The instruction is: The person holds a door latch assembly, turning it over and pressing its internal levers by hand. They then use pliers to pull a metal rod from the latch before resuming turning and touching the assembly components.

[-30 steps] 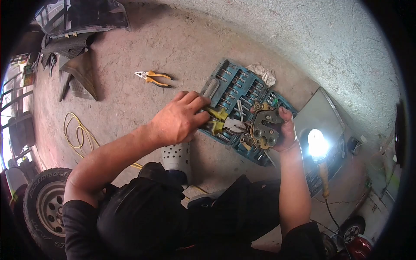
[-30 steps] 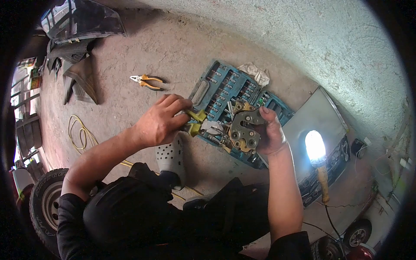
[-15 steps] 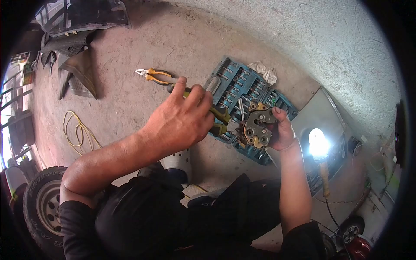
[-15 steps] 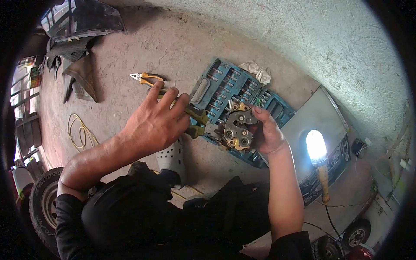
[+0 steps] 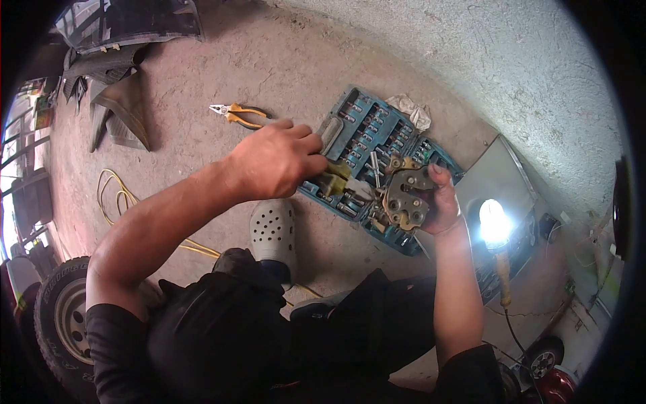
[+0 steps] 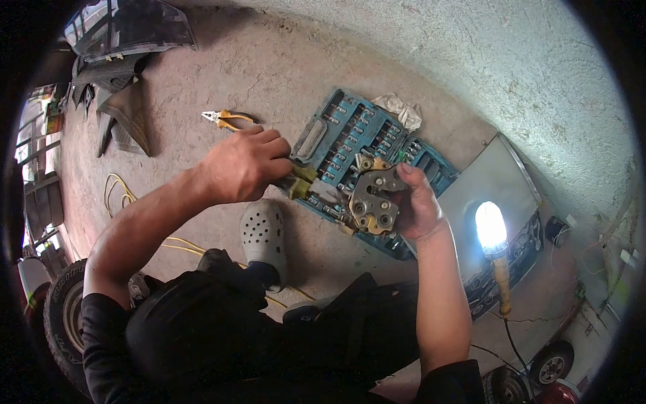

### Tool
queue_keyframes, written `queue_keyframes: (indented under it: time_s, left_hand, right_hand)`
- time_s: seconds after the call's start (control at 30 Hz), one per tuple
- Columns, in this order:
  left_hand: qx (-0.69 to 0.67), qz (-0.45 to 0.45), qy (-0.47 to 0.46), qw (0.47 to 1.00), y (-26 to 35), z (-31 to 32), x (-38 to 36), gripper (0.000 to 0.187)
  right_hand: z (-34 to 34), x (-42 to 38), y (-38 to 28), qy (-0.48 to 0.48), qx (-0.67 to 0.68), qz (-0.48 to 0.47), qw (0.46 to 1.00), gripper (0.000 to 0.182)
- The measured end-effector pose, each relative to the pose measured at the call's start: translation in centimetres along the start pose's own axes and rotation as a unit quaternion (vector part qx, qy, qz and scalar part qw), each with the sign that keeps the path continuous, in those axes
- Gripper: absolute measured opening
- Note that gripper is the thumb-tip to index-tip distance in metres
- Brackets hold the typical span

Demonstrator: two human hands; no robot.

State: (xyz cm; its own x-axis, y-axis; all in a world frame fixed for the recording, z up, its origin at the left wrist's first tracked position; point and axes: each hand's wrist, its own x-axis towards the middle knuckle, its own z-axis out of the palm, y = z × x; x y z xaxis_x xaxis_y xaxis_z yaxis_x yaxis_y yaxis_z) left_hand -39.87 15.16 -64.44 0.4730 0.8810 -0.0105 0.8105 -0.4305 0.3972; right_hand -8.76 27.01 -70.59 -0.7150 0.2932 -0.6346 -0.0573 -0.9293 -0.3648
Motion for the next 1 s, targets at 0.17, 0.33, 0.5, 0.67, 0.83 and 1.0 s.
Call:
queue_keyframes:
  time_s: [0.17,0.33,0.5,0.67,0.83,1.0]
  left_hand:
    - [-0.285,-0.118,-0.013,0.951,1.0,6.3,-2.9,0.021]
    - [-0.505,-0.315,-0.103,0.797,5.1,6.9,-4.1,0.022]
    - [-0.425,-0.305,-0.096,0.847,4.7,6.3,-3.8,0.028]
    - [-0.268,-0.221,-0.007,0.938,3.7,6.9,-4.0,0.034]
    - [-0.237,-0.209,-0.009,0.949,3.5,7.5,-4.3,0.036]
    - [-0.215,-0.199,-0.034,0.956,4.4,6.2,-4.3,0.043]
  right_hand:
    - [0.1,0.1,0.1,-0.007,0.022,-0.003,1.000,0.071]
    - [0.1,0.6,0.6,-0.026,0.004,0.010,1.000,0.070]
    - [1.2,0.5,0.4,-0.001,0.008,0.005,1.000,0.066]
    - [1.1,0.3,0.6,0.014,0.028,0.004,1.000,0.065]
    - [1.3,0.0,0.7,-0.008,0.024,-0.002,1.000,0.068]
    - [1.4,-0.3,0.6,0.035,0.029,-0.017,0.999,0.069]
